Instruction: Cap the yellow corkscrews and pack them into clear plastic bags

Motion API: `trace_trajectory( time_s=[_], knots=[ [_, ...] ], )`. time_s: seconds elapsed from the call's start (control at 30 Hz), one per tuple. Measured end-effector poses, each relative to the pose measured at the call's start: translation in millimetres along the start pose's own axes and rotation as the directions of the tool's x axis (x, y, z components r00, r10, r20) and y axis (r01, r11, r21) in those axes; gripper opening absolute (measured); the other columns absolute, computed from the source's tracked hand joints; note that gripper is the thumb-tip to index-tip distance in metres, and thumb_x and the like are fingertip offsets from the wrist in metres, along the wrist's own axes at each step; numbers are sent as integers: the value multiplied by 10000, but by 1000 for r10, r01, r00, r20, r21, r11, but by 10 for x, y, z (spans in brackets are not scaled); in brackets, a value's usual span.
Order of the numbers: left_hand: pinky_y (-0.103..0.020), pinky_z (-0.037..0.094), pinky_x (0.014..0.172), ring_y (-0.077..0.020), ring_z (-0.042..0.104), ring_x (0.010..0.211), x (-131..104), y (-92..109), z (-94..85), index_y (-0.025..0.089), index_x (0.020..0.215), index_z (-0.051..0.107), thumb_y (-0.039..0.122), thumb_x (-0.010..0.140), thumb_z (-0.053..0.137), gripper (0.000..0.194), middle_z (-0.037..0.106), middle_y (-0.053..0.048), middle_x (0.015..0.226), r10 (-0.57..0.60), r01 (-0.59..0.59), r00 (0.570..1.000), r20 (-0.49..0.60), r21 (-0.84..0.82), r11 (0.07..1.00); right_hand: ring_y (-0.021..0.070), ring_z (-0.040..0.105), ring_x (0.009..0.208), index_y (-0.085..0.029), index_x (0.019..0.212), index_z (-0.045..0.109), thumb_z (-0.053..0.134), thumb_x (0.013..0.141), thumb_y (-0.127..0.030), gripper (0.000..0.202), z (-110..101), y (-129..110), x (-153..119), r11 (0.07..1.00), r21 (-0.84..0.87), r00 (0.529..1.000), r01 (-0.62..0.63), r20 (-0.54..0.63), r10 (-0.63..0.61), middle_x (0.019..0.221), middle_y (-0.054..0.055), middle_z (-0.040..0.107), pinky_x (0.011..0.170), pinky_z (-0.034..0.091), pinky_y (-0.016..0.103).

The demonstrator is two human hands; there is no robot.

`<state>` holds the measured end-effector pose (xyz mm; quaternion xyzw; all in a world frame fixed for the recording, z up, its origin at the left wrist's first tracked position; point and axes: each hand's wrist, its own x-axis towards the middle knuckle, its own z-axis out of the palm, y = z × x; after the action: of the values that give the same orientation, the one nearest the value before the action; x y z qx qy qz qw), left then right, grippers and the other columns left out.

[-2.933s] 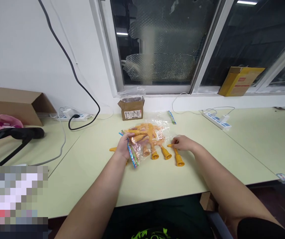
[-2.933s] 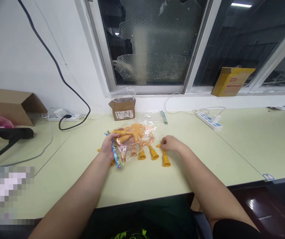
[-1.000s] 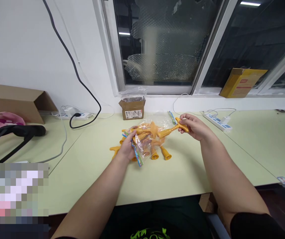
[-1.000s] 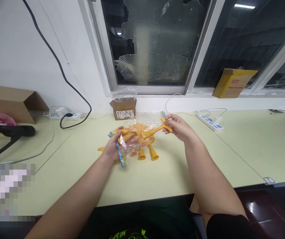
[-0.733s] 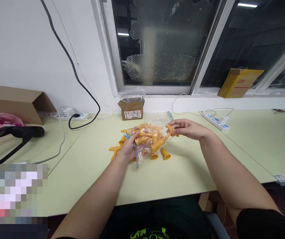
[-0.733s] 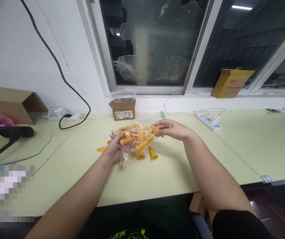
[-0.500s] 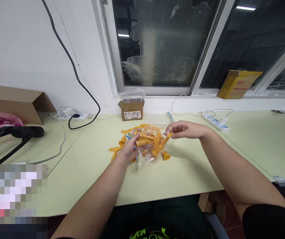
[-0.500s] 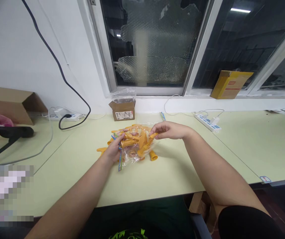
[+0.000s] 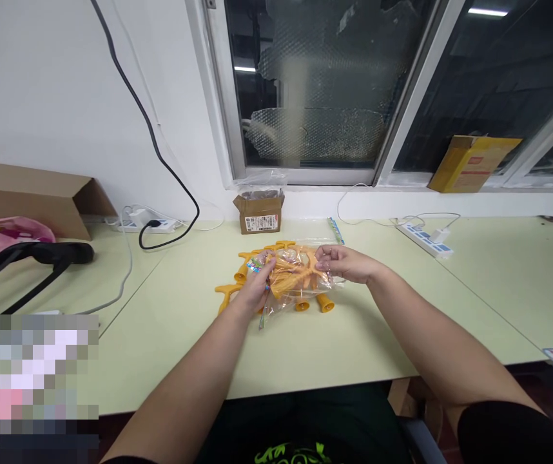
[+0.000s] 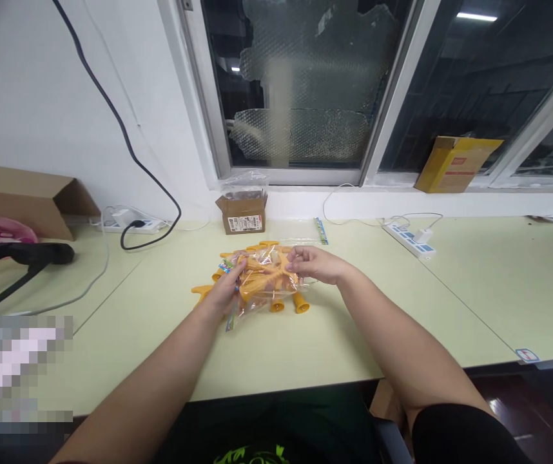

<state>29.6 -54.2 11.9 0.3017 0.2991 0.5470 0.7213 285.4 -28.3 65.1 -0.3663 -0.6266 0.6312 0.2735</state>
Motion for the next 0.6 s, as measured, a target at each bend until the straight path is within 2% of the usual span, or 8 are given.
trace_trajectory(
  time_s=[0.07,0.17,0.27,0.37,0.47,0.53,0.6],
  knots=[
    [-426,611,951,-286,753,1032,-16,24,-3,225,1274,617,313,802,844,531,765,-92,1117,41,-42,999,26,47,998,103,582,614,-183,901,613,896,700,-452,439,34,-13,29,994,-95,993,61,-94,-70,734,-24,655,583,439,227],
    [-402,614,921,-268,747,1027,-48,63,2,291,1376,530,173,673,920,813,744,-68,1166,89,-100,993,83,140,985,123,603,669,-177,908,636,869,724,-448,402,27,-66,54,972,-199,961,129,-217,-172,780,4,673,600,446,240],
    [-399,594,969,-262,737,1071,-55,74,1,320,1417,495,64,601,927,958,730,-67,1224,91,-104,991,97,147,984,146,631,727,-185,928,646,862,718,-452,403,-9,-104,55,953,-233,931,194,-263,-254,805,17,690,659,477,263],
    [-402,591,985,-270,757,1019,-23,64,-20,252,1349,578,30,614,901,833,762,-82,1140,49,-54,997,57,92,994,136,608,683,-178,868,663,859,712,-470,385,-15,-106,49,942,-288,964,173,-146,-222,750,8,684,642,460,261],
    [-424,625,913,-277,779,872,17,74,-42,156,1200,669,45,684,841,556,786,-110,1001,-32,32,999,4,64,997,128,574,635,-174,784,660,823,748,-503,369,38,-106,48,923,-362,987,135,-29,-155,702,0,668,611,433,261],
    [-427,646,848,-271,778,802,31,105,-46,111,1114,693,83,755,781,371,788,-133,947,-96,98,994,-52,37,994,139,570,645,-183,771,670,794,778,-511,351,70,-135,41,879,-451,981,155,-34,-190,693,-3,659,623,439,275],
    [-415,656,803,-266,778,792,35,154,-41,101,1071,699,127,821,725,252,788,-138,932,-134,132,986,-99,-24,991,170,599,718,-198,799,702,743,825,-519,324,52,-183,31,823,-523,949,222,-77,-305,753,20,684,679,472,304]
  ],
)
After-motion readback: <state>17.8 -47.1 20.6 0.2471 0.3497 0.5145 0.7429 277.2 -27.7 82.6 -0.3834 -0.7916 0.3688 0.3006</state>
